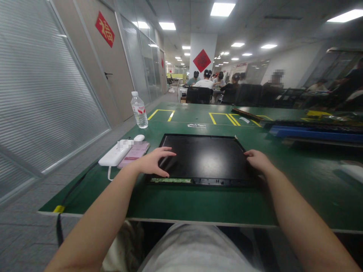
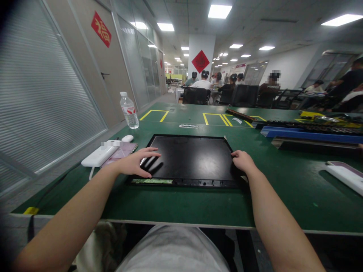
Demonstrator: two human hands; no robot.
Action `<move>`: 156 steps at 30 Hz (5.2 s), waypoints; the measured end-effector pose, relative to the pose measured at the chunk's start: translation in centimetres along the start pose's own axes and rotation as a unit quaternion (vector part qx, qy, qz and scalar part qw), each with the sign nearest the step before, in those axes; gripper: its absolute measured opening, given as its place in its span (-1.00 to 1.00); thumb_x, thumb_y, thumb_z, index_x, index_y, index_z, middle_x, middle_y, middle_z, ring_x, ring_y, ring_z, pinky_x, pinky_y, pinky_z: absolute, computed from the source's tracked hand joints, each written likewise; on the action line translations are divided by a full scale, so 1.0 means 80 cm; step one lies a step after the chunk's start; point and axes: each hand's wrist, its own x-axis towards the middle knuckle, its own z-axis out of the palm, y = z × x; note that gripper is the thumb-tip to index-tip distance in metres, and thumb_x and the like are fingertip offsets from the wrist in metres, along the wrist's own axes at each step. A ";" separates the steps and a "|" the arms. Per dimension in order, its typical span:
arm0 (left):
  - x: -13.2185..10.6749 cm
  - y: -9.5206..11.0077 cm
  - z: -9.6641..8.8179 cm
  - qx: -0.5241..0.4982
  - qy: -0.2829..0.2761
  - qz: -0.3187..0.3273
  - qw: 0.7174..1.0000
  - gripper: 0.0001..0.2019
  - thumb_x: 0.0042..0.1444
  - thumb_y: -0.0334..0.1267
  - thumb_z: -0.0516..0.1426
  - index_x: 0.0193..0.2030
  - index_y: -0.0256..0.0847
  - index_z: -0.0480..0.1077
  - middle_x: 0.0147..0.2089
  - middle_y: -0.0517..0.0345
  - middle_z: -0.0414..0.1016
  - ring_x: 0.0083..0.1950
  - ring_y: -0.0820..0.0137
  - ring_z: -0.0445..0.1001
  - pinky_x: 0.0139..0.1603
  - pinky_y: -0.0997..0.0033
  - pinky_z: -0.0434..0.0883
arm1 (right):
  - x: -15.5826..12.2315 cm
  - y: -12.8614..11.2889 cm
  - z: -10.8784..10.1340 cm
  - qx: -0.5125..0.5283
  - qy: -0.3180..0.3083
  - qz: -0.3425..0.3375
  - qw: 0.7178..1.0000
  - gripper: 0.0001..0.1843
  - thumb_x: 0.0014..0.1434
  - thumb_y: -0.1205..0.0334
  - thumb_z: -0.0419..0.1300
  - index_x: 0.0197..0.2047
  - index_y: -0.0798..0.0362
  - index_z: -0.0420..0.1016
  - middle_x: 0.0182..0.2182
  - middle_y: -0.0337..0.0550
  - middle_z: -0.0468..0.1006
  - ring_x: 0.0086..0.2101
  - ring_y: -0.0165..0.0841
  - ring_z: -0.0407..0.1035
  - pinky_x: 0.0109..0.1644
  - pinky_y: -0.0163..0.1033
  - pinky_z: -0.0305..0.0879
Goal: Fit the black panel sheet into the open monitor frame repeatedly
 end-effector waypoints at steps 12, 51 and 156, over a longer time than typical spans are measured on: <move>0.001 0.006 0.000 0.001 0.013 0.021 1.000 -0.30 -0.15 -0.08 0.40 0.20 -0.08 0.41 0.50 -0.11 -0.03 0.47 -0.04 0.04 0.40 -0.01 0.09 | 0.001 0.002 0.001 0.000 -0.017 0.008 1.000 -0.48 0.01 0.50 0.11 0.05 0.13 0.56 0.00 0.00 0.59 -0.06 -0.22 0.49 -0.01 -0.27 0.35; 0.015 -0.016 0.008 -0.176 0.223 -0.228 0.931 -0.45 0.00 -0.36 0.07 0.19 -0.15 0.42 0.15 0.00 0.55 0.10 0.11 0.54 0.08 0.12 0.49 | 0.005 0.009 0.011 0.006 0.010 -0.024 1.000 -0.56 0.02 0.47 0.13 -0.04 0.08 0.60 -0.03 -0.03 0.61 -0.05 -0.23 0.50 -0.01 -0.28 0.35; 0.018 0.032 -0.004 -0.593 0.276 -0.107 0.748 -0.16 -0.25 -0.33 0.44 0.26 -0.25 0.32 0.13 -0.12 0.56 0.11 0.05 0.55 0.12 0.12 0.50 | -0.001 -0.003 0.006 0.112 0.046 0.005 0.993 -0.66 0.21 0.15 0.14 -0.05 0.09 0.62 -0.14 0.00 0.65 -0.11 -0.21 0.51 -0.05 -0.24 0.36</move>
